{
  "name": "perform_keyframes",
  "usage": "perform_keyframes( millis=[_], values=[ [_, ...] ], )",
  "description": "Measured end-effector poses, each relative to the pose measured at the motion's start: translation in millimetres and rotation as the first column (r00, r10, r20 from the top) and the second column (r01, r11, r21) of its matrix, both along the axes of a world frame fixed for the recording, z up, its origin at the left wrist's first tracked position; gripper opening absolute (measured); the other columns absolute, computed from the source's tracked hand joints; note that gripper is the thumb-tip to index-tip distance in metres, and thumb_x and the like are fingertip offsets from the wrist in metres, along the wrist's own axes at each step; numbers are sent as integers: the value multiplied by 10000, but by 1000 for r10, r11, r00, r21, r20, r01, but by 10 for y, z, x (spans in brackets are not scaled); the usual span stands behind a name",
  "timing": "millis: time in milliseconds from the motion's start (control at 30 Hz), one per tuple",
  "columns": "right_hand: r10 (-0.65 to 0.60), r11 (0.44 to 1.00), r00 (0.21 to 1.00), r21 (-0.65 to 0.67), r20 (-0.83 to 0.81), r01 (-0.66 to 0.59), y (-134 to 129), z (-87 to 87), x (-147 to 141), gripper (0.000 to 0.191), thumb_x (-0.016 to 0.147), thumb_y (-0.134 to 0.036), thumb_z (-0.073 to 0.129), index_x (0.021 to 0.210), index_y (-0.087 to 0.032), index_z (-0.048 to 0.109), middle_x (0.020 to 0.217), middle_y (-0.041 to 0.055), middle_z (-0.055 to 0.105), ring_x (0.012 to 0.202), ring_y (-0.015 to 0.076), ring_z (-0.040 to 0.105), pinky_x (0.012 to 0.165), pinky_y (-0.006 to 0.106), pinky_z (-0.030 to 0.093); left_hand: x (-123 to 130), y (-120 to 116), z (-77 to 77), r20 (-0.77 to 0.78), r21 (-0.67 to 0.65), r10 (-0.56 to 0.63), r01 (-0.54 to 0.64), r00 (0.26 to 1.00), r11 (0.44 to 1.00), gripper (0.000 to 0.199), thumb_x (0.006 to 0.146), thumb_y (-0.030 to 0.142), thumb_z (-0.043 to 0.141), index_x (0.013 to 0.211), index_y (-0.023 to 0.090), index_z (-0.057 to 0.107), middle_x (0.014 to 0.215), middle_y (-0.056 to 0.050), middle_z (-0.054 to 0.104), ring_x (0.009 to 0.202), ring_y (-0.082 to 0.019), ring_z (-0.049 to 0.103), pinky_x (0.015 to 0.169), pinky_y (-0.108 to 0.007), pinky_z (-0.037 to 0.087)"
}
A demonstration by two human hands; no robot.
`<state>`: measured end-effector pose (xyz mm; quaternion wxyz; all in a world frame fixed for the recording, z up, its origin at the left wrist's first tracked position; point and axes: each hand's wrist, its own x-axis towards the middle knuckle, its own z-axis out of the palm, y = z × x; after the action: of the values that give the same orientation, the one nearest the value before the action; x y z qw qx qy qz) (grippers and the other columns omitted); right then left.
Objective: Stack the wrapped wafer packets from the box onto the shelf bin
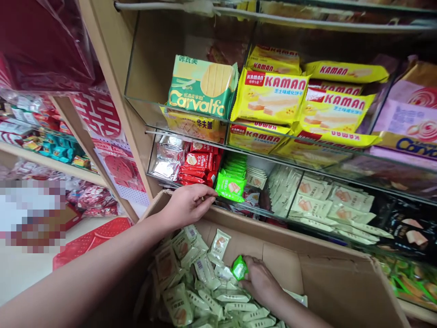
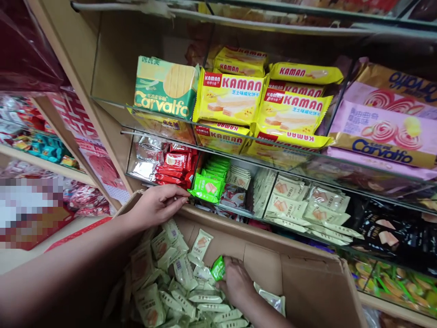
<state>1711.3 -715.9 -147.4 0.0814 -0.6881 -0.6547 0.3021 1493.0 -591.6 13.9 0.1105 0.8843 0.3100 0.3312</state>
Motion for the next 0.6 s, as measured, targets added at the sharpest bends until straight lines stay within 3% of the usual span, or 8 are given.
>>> perform_keyframes(
  millis=[67, 133, 200, 267, 367, 433, 500, 600],
  values=[
    [1, 1000, 1000, -21, -10, -1, -1, -2, 34, 345, 587, -183, 622, 929, -138, 613, 916, 98, 634, 909, 257, 551, 787, 316, 400, -3, 1, 0, 3, 1, -3, 3, 1000, 1000, 146, 796, 198, 497, 867, 162, 618, 778, -19, 654, 678, -109, 582, 616, -198, 424],
    [23, 1000, 999, -19, -36, -23, 3, 105, 46, 180, 616, -194, 604, 793, -164, 618, 819, 67, 641, 820, 233, 571, 727, 301, 406, -20, -2, 3, 30, 8, -12, 12, 999, 1000, 142, 796, 195, 500, 861, 152, 619, 772, -25, 653, 676, -109, 582, 616, -199, 429],
    [44, 999, 996, 10, -73, -43, 12, 307, 30, 114, 680, -222, 564, 776, -171, 597, 794, 49, 632, 780, 206, 572, 704, 285, 405, -40, -47, 21, 92, 14, -44, 42, 995, 999, 145, 802, 191, 496, 869, 144, 615, 766, -28, 648, 674, -104, 581, 616, -194, 432],
    [57, 997, 972, 55, -230, -46, 8, 579, -15, 136, 742, -273, 525, 820, -174, 575, 801, 31, 624, 764, 180, 568, 690, 268, 412, -43, -162, 52, 153, -10, -100, 102, 983, 995, 158, 814, 189, 485, 900, 137, 607, 791, -35, 646, 705, -103, 586, 642, -190, 439],
    [40, 998, 808, 68, -588, 0, -26, 981, -110, 212, 750, -301, 551, 919, -175, 529, 830, 16, 620, 761, 159, 569, 667, 254, 432, 17, -421, 72, 81, -200, -228, 240, 970, 950, 227, 837, 222, 461, 1022, 140, 564, 855, -44, 649, 727, -109, 596, 657, -192, 450],
    [35, 999, 726, 53, -686, 3, -36, 1117, -148, 249, 738, -278, 574, 957, -185, 502, 828, 8, 616, 756, 154, 572, 640, 245, 440, 85, -561, 24, -75, -366, -335, 287, 939, 885, 357, 829, 266, 480, 1166, 148, 473, 938, -62, 646, 761, -132, 606, 673, -209, 457],
    [69, 996, 814, 89, -576, -21, -12, 1077, -132, 229, 745, -262, 561, 958, -204, 500, 810, -1, 613, 740, 149, 574, 633, 241, 435, 142, -613, -87, -270, -464, -399, 245, 877, 851, 488, 802, 292, 519, 1253, 161, 386, 1030, -88, 627, 857, -180, 605, 733, -250, 453],
    [81, 992, 982, 108, -168, -63, 61, 762, -10, 202, 745, -246, 548, 942, -209, 524, 767, 7, 621, 705, 161, 576, 639, 257, 420, 151, -547, -312, -551, -509, -407, 93, 729, 856, 475, 773, 286, 535, 1224, 172, 438, 1060, -117, 616, 956, -249, 576, 804, -323, 428]
  ],
)
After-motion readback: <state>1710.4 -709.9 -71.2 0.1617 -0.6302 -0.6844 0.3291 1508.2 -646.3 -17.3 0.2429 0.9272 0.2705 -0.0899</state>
